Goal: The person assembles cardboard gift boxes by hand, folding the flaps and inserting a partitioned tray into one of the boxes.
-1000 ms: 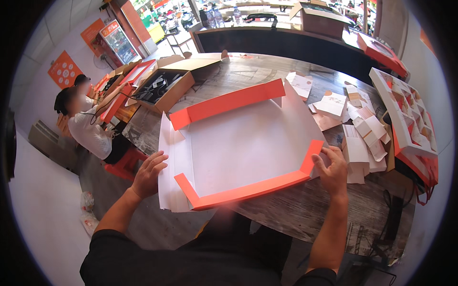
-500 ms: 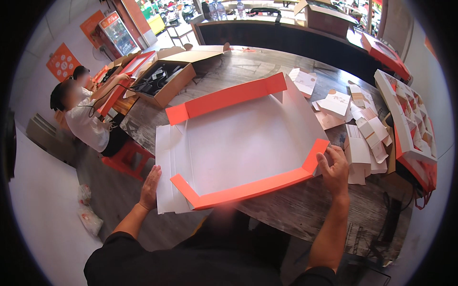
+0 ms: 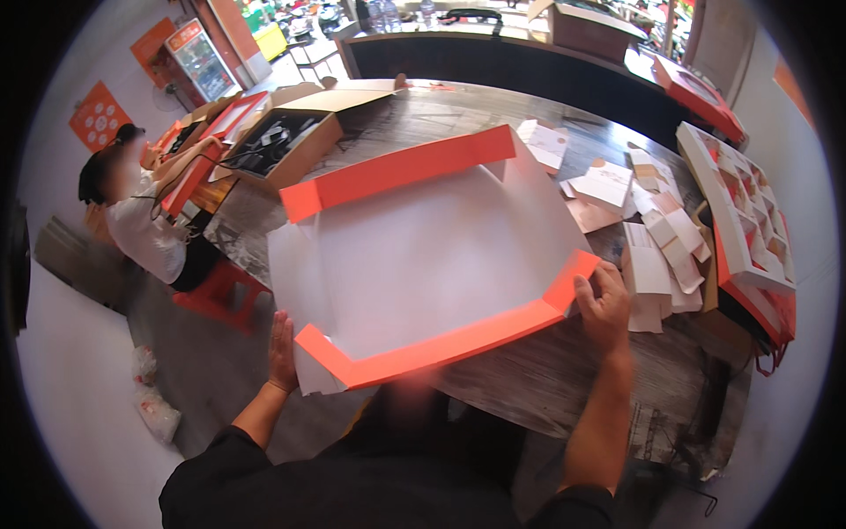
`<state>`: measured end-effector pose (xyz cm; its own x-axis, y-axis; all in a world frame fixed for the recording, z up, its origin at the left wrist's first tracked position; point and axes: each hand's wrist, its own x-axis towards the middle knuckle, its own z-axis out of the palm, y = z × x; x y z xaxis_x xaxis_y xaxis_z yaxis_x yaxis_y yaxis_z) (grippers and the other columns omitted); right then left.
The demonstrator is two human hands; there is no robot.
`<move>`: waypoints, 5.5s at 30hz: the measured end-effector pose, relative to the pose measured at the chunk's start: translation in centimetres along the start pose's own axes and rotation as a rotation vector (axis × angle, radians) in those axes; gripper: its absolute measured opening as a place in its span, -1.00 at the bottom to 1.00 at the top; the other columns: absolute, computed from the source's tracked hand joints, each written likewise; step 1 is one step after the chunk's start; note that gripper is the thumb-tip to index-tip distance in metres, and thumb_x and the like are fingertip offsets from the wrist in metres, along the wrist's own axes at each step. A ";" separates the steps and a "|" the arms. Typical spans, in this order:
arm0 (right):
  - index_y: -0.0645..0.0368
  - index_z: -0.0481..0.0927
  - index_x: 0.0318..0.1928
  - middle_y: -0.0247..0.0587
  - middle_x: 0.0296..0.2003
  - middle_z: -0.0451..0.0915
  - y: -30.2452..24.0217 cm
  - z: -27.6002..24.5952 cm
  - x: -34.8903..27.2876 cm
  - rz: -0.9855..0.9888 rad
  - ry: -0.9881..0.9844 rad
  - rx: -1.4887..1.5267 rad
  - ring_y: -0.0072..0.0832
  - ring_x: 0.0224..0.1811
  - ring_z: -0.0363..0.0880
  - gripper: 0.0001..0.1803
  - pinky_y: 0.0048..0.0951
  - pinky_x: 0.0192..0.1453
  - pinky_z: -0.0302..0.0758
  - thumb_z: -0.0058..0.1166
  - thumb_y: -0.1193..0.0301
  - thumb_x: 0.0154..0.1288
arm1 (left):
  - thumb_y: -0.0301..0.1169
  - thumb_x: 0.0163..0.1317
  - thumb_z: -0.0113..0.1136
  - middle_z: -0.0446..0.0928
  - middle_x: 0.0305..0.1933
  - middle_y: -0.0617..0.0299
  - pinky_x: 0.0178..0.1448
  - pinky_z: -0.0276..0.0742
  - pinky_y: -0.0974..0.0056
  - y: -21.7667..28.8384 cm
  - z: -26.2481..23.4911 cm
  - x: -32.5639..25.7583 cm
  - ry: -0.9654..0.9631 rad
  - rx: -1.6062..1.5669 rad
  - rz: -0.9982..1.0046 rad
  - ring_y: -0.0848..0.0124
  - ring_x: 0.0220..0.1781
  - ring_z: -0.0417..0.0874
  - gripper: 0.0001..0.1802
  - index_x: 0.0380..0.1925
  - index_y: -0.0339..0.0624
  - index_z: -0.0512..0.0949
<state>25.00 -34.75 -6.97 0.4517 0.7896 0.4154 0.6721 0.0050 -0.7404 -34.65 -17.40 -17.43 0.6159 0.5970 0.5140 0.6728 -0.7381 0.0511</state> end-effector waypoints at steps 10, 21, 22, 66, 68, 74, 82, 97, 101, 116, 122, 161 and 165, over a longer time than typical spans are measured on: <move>0.36 0.68 0.08 -0.16 0.04 0.65 -0.1 0.8 -0.1 0.004 0.102 0.214 -0.46 -0.01 0.64 -0.71 -0.44 0.10 0.56 0.14 0.48 0.44 | -0.32 0.41 0.24 0.14 0.65 -0.28 0.70 0.16 -0.13 0.6 1.1 -0.6 0.038 -0.093 -0.113 -0.19 0.69 0.15 -0.22 0.53 -0.41 0.21; 0.40 0.67 0.09 -0.24 0.06 0.63 0.3 0.6 -0.1 0.054 0.084 0.259 -0.63 -0.11 0.59 -0.69 -0.52 -0.03 0.56 0.14 0.51 0.41 | -0.40 0.45 0.21 0.12 0.66 -0.26 0.65 0.30 -0.04 1.5 3.0 -1.0 0.158 -0.191 -0.221 -0.17 0.67 0.22 -0.28 0.55 -0.36 0.23; 0.39 0.67 0.10 -0.24 0.06 0.63 0.1 0.6 -0.1 0.059 0.084 0.268 -0.63 -0.10 0.59 -0.69 -0.53 -0.03 0.56 0.13 0.51 0.41 | -0.41 0.45 0.21 0.12 0.66 -0.27 0.64 0.31 -0.04 1.5 3.1 -1.1 0.156 -0.178 -0.222 -0.17 0.66 0.23 -0.29 0.55 -0.35 0.24; 0.26 0.54 0.26 -0.41 -0.27 0.67 1.1 -0.7 -0.4 0.335 -0.114 0.340 -0.77 -0.28 0.53 -0.64 -0.68 -0.21 0.45 0.05 0.64 0.51 | -0.23 0.39 0.36 0.45 0.46 -0.26 0.48 0.46 0.11 0.5 -1.6 -1.0 0.095 -0.496 -0.732 0.02 0.46 0.53 -0.10 0.58 -0.35 0.13; 0.26 0.53 0.25 -0.36 -0.22 0.68 1.6 -0.2 -0.4 0.325 -0.135 0.314 -0.73 -0.25 0.56 -0.63 -0.65 -0.18 0.50 0.05 0.66 0.47 | -0.21 0.37 0.39 0.47 0.45 -0.26 0.49 0.44 0.13 0.4 -2.0 -0.7 0.088 -0.538 -0.744 0.07 0.46 0.53 -0.08 0.57 -0.38 0.16; 0.29 0.50 0.26 -0.17 -0.10 0.71 1.4 0.1 -0.7 0.382 -0.217 0.171 -0.53 -0.10 0.68 -0.58 -0.47 0.01 0.61 0.11 0.60 0.42 | 0.23 0.24 0.44 0.43 0.46 -0.31 0.53 0.40 0.11 -2.2 -2.1 -1.2 0.097 -0.568 -0.688 0.02 0.52 0.48 0.18 0.55 -0.42 0.18; 0.31 0.47 0.32 -0.12 0.00 0.70 -0.5 1.6 -1.0 0.278 -0.300 0.218 -0.46 0.03 0.67 -0.56 -0.37 0.22 0.56 0.06 0.49 0.49 | 0.28 0.13 0.49 0.36 0.54 -0.14 0.58 0.32 0.16 -4.5 -2.1 -1.4 0.101 -0.796 -0.747 0.18 0.55 0.41 0.29 0.57 -0.46 0.15; 0.37 0.41 0.37 -0.20 0.17 0.62 -1.4 0.3 -1.0 0.593 -0.396 0.717 -0.51 0.15 0.61 -0.48 -0.43 0.27 0.53 0.14 0.45 0.49 | 0.30 0.14 0.47 0.20 0.64 -0.04 0.62 0.24 0.15 -4.8 -2.0 0.1 0.030 -1.111 -0.763 0.21 0.62 0.27 0.36 0.66 -0.27 -0.03; 0.33 0.40 0.38 -0.21 0.16 0.62 -2.9 0.6 -1.0 0.622 -0.389 0.720 -0.50 0.17 0.59 -0.46 -0.41 0.29 0.52 0.16 0.45 0.48 | 0.20 0.20 0.50 0.21 0.64 -0.04 0.62 0.23 0.15 -5.2 -4.4 1.4 -0.118 -0.977 -0.818 0.20 0.63 0.26 0.31 0.68 -0.20 -0.07; 0.39 0.37 0.43 -0.18 0.21 0.59 -2.5 0.4 -1.3 0.647 -0.423 0.733 -0.48 0.20 0.59 -0.38 -0.41 0.32 0.49 0.03 0.55 0.36 | 0.03 0.48 0.28 0.67 0.02 0.16 0.13 0.57 0.29 -5.3 -3.3 3.8 -0.135 -0.960 -1.152 0.44 0.02 0.65 -0.37 0.18 -0.36 0.53; 0.40 0.41 0.39 -0.14 0.15 0.63 -2.9 0.7 -1.0 0.680 -0.366 0.888 -0.46 0.13 0.65 -0.38 -0.39 0.24 0.57 0.07 0.56 0.29 | 0.20 0.55 0.06 0.70 -0.08 0.23 -0.05 0.59 0.33 -4.7 -3.3 3.9 -0.034 -1.607 -1.201 0.50 -0.12 0.67 -0.35 0.10 -0.24 0.61; 0.43 0.25 0.49 0.02 0.36 0.49 0.4 1.0 -2.2 0.454 -0.401 0.816 -0.26 0.40 0.46 -0.27 -0.25 0.50 0.35 -0.02 0.05 0.67 | 0.14 0.24 0.40 0.42 0.33 0.01 0.53 0.32 -0.13 -6.1 -0.2 20.5 -0.049 0.300 -0.244 0.06 0.44 0.43 -0.12 0.38 -0.20 0.40; 0.43 0.24 0.50 0.03 0.35 0.49 0.1 1.2 -2.0 0.467 -0.415 0.851 -0.24 0.37 0.49 -0.22 -0.24 0.47 0.38 -0.05 -0.02 0.67 | 0.10 0.28 0.40 0.46 0.33 0.01 0.54 0.34 -0.11 -6.1 1.8 19.9 0.060 0.239 -0.016 0.06 0.42 0.47 -0.27 0.24 -0.22 0.52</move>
<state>23.43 -35.60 -8.55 0.2155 0.9713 -0.1004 -0.2229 -0.0512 -0.9735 -25.75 -0.48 -9.01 0.5838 0.5830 0.5650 0.7645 -0.6291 -0.1407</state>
